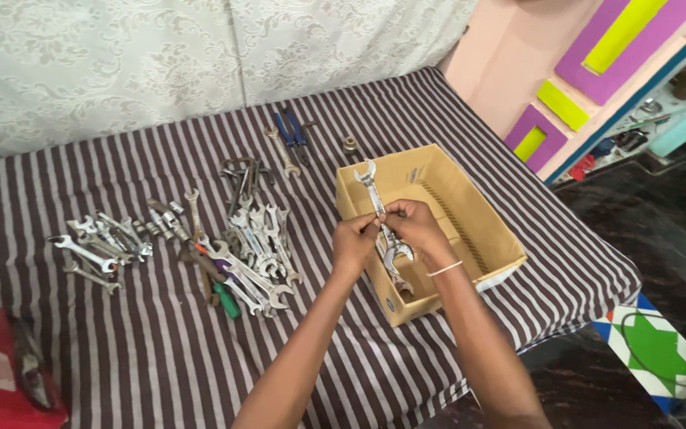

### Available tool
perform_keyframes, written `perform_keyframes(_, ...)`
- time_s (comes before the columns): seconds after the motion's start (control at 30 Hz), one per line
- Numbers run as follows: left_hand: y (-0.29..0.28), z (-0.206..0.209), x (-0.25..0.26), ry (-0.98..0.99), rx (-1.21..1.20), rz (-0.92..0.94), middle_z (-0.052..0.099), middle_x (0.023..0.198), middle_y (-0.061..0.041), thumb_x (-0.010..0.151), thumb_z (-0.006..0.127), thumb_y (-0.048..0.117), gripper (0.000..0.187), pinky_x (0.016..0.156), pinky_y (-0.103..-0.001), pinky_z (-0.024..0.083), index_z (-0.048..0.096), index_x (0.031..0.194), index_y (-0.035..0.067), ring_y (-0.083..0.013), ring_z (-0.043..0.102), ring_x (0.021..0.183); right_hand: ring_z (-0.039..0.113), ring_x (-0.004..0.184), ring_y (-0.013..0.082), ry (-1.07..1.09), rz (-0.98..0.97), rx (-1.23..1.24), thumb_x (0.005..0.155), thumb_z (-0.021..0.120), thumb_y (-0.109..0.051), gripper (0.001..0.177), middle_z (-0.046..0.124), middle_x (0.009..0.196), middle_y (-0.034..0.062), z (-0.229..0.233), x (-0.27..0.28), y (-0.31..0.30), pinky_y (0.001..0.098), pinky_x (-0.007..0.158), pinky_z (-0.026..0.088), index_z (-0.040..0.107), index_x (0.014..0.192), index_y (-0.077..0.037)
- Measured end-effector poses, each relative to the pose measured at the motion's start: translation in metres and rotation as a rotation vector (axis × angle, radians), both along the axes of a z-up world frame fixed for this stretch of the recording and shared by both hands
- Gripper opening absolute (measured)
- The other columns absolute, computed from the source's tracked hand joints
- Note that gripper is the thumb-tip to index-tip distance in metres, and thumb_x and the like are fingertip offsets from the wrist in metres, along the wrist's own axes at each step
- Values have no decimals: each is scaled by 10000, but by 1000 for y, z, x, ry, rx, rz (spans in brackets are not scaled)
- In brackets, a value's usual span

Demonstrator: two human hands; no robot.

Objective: The person sorts various wrenches and tools by picking them up from a striped surface and placing them into a cardboard box.

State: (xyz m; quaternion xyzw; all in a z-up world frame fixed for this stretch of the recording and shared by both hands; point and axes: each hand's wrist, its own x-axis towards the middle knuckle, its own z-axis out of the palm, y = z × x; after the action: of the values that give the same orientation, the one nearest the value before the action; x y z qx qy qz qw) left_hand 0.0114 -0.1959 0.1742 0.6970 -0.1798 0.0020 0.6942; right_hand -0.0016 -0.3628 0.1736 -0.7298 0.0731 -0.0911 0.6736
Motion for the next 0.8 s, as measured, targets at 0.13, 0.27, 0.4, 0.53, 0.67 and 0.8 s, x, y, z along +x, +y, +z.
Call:
perform_keyframes(0.13, -25, -4, -7, -295, 332, 104, 711, 790, -214, 889, 687, 107, 237, 621, -434, 525, 818, 1079, 54, -361, 695, 729, 553, 583, 76, 162, -9, -132, 873, 702, -17, 67, 689, 759, 39, -19, 7, -42, 243, 503, 428, 734, 926, 9)
perform_keyframes(0.27, -33, -20, -10, -574, 598, 131, 722, 777, -170, 785, 674, 61, 280, 663, -454, 555, 770, 1045, 24, -352, 712, 737, 575, 558, 96, 383, -3, -266, 856, 699, -46, 22, 657, 688, 39, -49, 20, -76, 253, 483, 447, 696, 856, -24)
perform_keyframes(0.4, -40, -38, -11, -790, 874, 12, 721, 836, -143, 770, 686, 88, 176, 721, -402, 583, 755, 929, 59, -297, 722, 786, 577, 539, 132, 473, 78, -407, 805, 699, 39, 28, 653, 644, 63, -95, 37, -104, 280, 472, 436, 700, 791, 15)
perform_keyframes(0.53, -38, -42, -14, -848, 861, -31, 728, 859, -145, 776, 641, 48, 205, 691, -395, 576, 763, 940, 70, -276, 728, 777, 513, 505, 147, 659, 157, -514, 848, 697, -17, 101, 609, 625, 76, -118, 47, -116, 311, 455, 451, 659, 767, 29)
perform_keyframes(0.67, -39, -42, -16, -830, 813, -44, 731, 852, -143, 774, 629, 52, 208, 677, -409, 569, 769, 925, 80, -287, 727, 770, 594, 528, 130, 687, 207, -459, 847, 694, -60, 117, 658, 628, 50, -135, 48, -119, 303, 484, 513, 707, 757, 14)
perform_keyframes(0.8, -39, -43, -19, -796, 906, -61, 736, 870, -131, 810, 640, 86, 125, 744, -409, 565, 755, 856, 94, -281, 729, 829, 498, 537, 164, 618, 313, -737, 839, 718, -103, 202, 617, 608, 88, -146, 48, -120, 357, 475, 425, 703, 700, 43)
